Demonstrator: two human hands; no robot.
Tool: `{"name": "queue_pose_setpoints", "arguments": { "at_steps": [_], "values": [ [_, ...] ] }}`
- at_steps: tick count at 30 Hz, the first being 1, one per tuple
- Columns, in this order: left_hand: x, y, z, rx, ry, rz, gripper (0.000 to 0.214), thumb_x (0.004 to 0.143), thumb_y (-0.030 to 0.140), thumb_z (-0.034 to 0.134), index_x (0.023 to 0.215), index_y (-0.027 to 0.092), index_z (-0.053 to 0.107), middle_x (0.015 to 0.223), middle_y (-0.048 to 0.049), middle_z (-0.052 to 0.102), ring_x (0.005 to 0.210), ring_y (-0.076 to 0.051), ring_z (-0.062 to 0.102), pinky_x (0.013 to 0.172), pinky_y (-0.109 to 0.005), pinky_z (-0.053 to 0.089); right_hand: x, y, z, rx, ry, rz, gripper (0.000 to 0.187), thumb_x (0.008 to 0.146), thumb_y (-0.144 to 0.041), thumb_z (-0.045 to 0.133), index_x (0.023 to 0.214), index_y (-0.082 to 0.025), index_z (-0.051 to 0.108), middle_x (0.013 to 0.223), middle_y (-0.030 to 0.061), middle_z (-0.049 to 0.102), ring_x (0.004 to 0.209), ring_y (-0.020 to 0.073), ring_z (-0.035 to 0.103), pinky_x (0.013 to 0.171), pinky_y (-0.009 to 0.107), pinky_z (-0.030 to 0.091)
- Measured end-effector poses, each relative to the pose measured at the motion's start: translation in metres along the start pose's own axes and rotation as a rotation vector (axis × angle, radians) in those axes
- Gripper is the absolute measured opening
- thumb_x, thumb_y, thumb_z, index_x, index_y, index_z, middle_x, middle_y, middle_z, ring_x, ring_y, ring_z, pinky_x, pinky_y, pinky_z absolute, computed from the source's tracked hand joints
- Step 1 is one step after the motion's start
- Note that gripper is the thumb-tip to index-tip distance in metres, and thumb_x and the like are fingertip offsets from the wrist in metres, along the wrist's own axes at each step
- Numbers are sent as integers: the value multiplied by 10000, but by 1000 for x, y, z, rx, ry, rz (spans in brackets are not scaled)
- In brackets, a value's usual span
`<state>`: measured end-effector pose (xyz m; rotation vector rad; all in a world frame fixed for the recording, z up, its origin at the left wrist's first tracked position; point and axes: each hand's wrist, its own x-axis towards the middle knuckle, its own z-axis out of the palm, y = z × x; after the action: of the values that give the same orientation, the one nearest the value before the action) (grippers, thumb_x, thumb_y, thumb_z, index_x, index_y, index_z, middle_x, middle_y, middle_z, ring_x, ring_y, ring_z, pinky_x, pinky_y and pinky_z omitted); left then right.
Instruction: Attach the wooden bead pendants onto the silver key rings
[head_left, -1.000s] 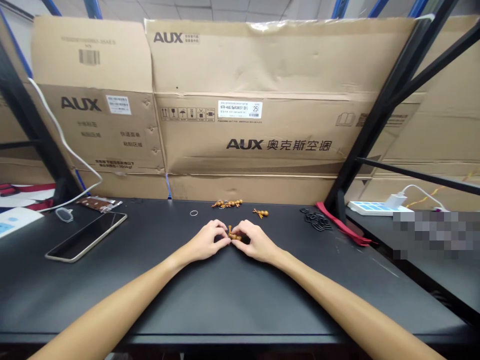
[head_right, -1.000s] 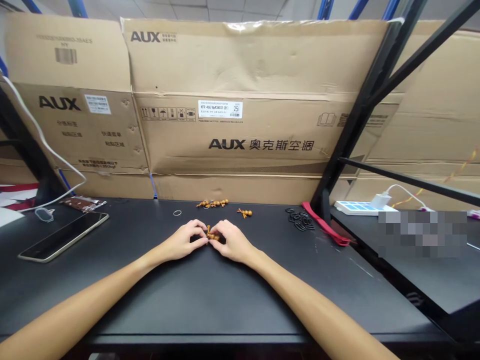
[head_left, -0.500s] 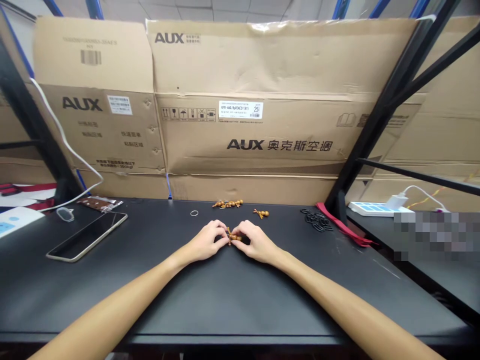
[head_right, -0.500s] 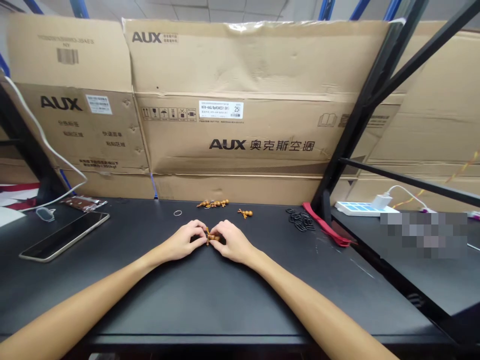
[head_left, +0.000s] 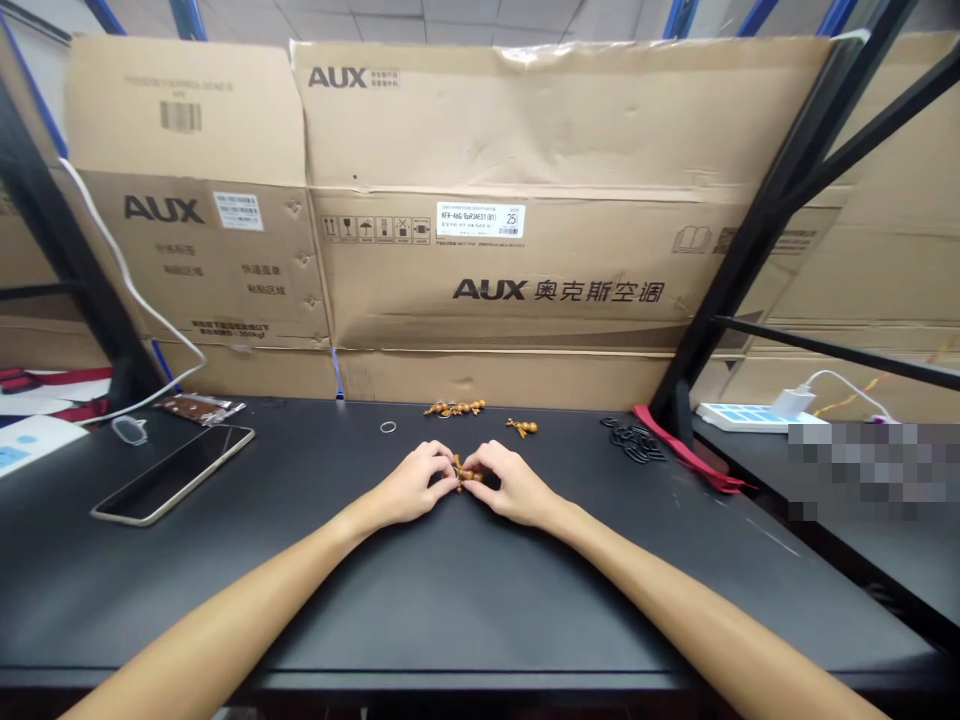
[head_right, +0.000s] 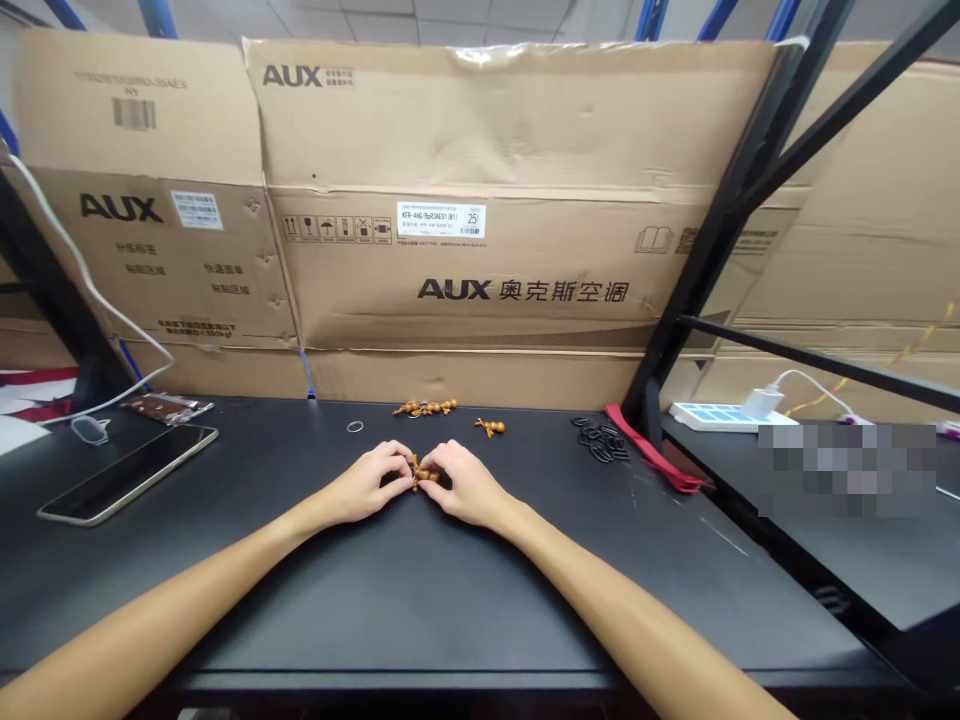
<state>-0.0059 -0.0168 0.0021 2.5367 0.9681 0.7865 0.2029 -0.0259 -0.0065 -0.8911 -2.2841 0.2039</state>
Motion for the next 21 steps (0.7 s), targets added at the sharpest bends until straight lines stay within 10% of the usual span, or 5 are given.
{"name": "queue_pose_setpoints", "arguments": {
  "at_steps": [21],
  "values": [
    [1,2,-2,5,-23,6,177,894,286,483,821,196,617,1020,-50,571,969,-189,532,930,-345,422,0,9,1,-99,57,101,50,807,-181,595,848,-202,576,816,32,627,792,184,531,741,328,450]
  ]
}}
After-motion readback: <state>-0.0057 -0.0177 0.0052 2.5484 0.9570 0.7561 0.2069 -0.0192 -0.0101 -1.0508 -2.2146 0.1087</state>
